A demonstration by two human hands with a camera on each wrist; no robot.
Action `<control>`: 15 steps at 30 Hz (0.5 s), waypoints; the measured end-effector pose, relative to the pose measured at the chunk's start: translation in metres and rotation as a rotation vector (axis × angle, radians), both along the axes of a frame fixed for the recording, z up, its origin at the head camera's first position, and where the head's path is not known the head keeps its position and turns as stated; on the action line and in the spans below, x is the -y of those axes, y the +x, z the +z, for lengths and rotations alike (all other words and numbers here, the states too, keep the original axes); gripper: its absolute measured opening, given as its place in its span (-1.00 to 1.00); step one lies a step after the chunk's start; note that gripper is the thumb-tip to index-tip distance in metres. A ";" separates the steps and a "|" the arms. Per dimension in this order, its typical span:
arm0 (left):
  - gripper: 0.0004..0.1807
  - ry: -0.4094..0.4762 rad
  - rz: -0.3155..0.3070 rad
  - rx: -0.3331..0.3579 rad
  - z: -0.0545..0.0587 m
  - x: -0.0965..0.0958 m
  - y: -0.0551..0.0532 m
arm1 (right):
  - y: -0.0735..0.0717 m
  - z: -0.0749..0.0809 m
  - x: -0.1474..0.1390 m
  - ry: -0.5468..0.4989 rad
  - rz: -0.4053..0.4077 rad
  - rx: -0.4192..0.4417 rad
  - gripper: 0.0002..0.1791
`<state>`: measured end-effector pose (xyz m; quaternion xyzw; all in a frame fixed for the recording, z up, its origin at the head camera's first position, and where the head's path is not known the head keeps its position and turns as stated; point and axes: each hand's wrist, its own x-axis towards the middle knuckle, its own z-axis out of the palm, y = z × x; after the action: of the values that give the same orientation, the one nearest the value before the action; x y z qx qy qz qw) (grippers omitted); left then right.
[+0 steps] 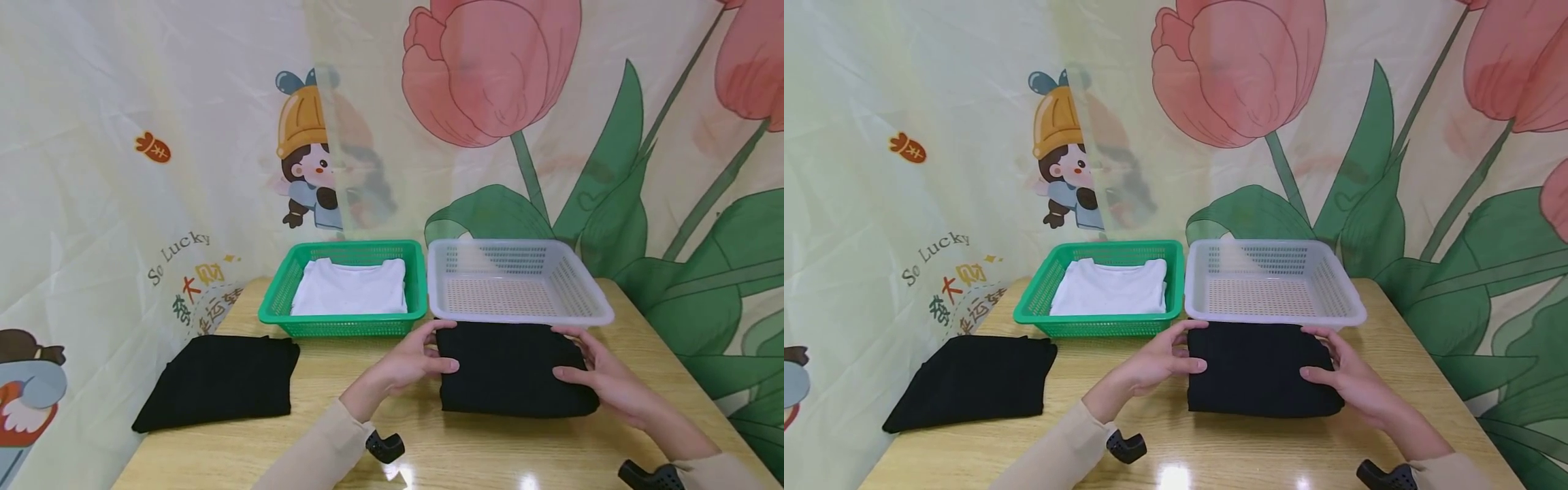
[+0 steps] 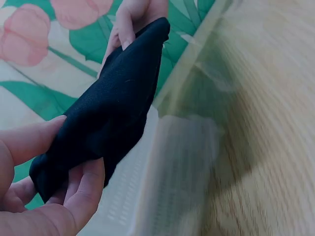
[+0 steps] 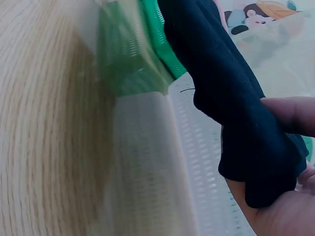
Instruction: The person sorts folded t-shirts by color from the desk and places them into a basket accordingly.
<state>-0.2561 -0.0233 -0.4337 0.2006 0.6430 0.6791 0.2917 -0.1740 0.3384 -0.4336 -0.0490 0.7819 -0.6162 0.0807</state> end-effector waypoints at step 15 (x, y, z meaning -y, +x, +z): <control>-0.24 0.016 -0.005 -0.102 0.047 -0.025 -0.001 | 0.002 0.036 -0.029 0.053 0.022 -0.143 -0.18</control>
<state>-0.2570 0.0019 -0.3866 0.2389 0.6510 0.6724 0.2589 -0.1716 0.3674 -0.3976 -0.0994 0.8011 -0.5893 0.0327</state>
